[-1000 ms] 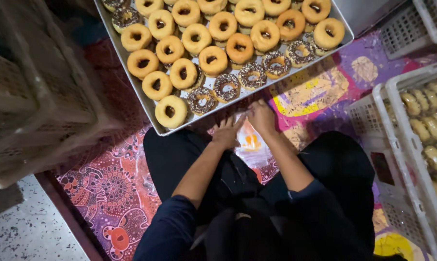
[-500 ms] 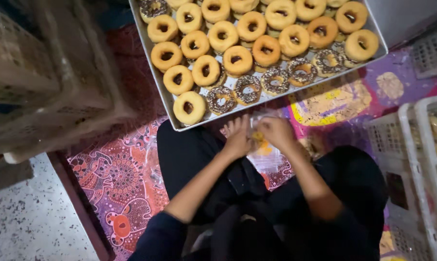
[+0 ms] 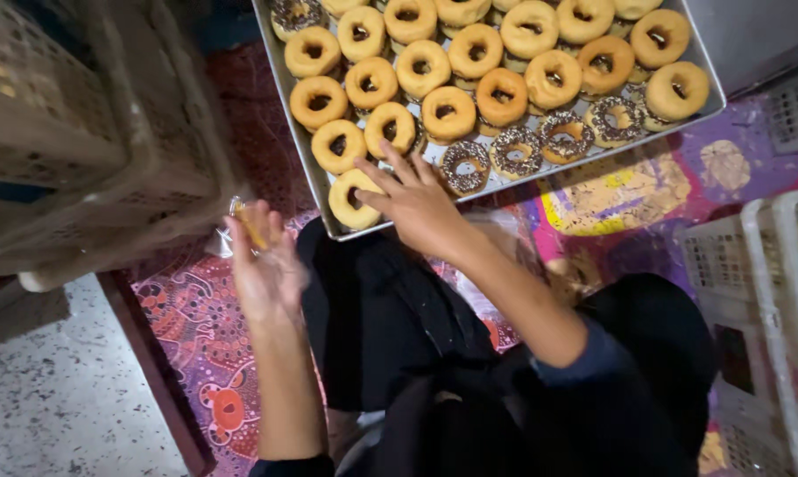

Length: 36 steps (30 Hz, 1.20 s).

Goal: The person sits on a patterned floor mat and repeatedly picks donuts from a metal tray, places them into clear plastic bags, and sets the filled bags into a white crate. The donuts include plain and chocolate-sprinkled varieties.

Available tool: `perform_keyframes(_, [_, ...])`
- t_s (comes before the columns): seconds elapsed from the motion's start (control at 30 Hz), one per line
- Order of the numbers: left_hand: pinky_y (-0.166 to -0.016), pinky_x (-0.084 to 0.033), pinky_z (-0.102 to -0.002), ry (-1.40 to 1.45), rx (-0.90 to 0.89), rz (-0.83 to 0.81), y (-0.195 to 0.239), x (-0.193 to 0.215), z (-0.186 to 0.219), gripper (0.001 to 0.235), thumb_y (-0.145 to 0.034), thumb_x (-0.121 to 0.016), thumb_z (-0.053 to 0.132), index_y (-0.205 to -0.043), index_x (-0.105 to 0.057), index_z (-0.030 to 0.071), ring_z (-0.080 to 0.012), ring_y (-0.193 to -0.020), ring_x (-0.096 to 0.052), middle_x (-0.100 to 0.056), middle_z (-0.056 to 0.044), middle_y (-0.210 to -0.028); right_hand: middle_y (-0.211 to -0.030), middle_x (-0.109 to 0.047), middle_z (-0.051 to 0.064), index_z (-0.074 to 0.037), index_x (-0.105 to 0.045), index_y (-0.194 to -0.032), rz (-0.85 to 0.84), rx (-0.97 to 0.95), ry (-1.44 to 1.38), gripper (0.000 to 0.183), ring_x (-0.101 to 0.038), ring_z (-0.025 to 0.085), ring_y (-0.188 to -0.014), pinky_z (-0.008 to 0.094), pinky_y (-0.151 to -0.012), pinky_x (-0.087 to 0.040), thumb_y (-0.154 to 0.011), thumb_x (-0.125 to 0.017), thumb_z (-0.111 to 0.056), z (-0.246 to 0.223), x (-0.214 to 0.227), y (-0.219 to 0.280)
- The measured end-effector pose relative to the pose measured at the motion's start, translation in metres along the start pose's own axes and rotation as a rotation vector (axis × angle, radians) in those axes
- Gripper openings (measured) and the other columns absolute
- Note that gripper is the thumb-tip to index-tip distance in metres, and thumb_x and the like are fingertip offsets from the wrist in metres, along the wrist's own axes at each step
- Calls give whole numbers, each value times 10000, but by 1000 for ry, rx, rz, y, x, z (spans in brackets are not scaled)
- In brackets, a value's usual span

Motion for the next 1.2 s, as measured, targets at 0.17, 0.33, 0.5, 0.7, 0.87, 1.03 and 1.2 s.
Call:
perform_keyframes(0.17, [-795,-610,-264,239,328,-450,16,-26,-37,378,-1159,-545,373,-1304,-655,42,-172,-1001,-716,-724,-82,-1186,-1621,-370,86,-56,-665,-1031,-7,-10,-222,187,-204,413,-1546,625,-1220,-183,-875,-725,-140,17,4,0])
perform_keyframes(0.33, [-824,-623,-291,-7,469,-165,20,-36,-95,417,-1058,-505,362,-1301,-622,44,-176,-1040,-740,-710,-79,-1245,-1503,-512,183,1,-595,-1271,393,-578,-1677,291,-501,333,-1397,526,-1124,-432,-1003,-624,-110,42,-5,131])
perform_keyframes(0.5, [-831,-620,-320,-289,469,-401,57,-86,-136,488,-1062,-515,350,-1405,-569,7,-180,-1005,-721,-712,-130,-1280,-1354,-633,158,-8,-485,-1467,542,-786,-2276,507,-623,279,-1240,467,-1067,-481,-1011,-584,-207,-11,-49,201])
perform_keyframes(0.7, [-798,-489,-317,-646,349,-745,120,-123,-155,679,-930,-720,-9,-1565,-484,43,-190,-998,-616,-678,-158,-1298,-1404,-604,128,-14,-437,-1523,733,-827,-2218,536,-610,244,-1258,435,-1079,-478,-1060,-560,-255,-10,-29,219])
perform_keyframes(0.87, [-902,-624,-340,-208,557,-553,134,-120,-187,544,-897,-686,24,-1416,-524,-9,-210,-1091,-711,-693,-136,-1256,-1400,-558,115,-84,-372,-1490,630,-753,-2022,621,-641,251,-1181,464,-921,-543,-938,-627,-209,-10,10,234])
perform_keyframes(1.03, [-876,-594,-344,-137,746,-541,171,-92,-249,512,-1016,-676,22,-1482,-476,-48,-246,-1080,-700,-652,-214,-1298,-1360,-533,154,14,-386,-1553,855,-635,-1318,576,-574,226,-1290,391,-1097,-488,-1069,-691,-54,3,47,246])
perform_keyframes(1.2, [-778,-590,-339,-279,863,-504,160,-63,-266,558,-1008,-684,118,-1481,-389,105,-258,-1064,-727,-677,-227,-1310,-1360,-557,173,-71,-556,-1267,793,-448,-310,443,-576,317,-1165,440,-941,-488,-872,-757,-84,-7,94,255])
Point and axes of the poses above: each hand's wrist, its own y-axis away from the middle knuckle, its own x-axis out of the back of the hand, z = x × y, the point moved 6 cm from there along -y, towards the middle knuckle
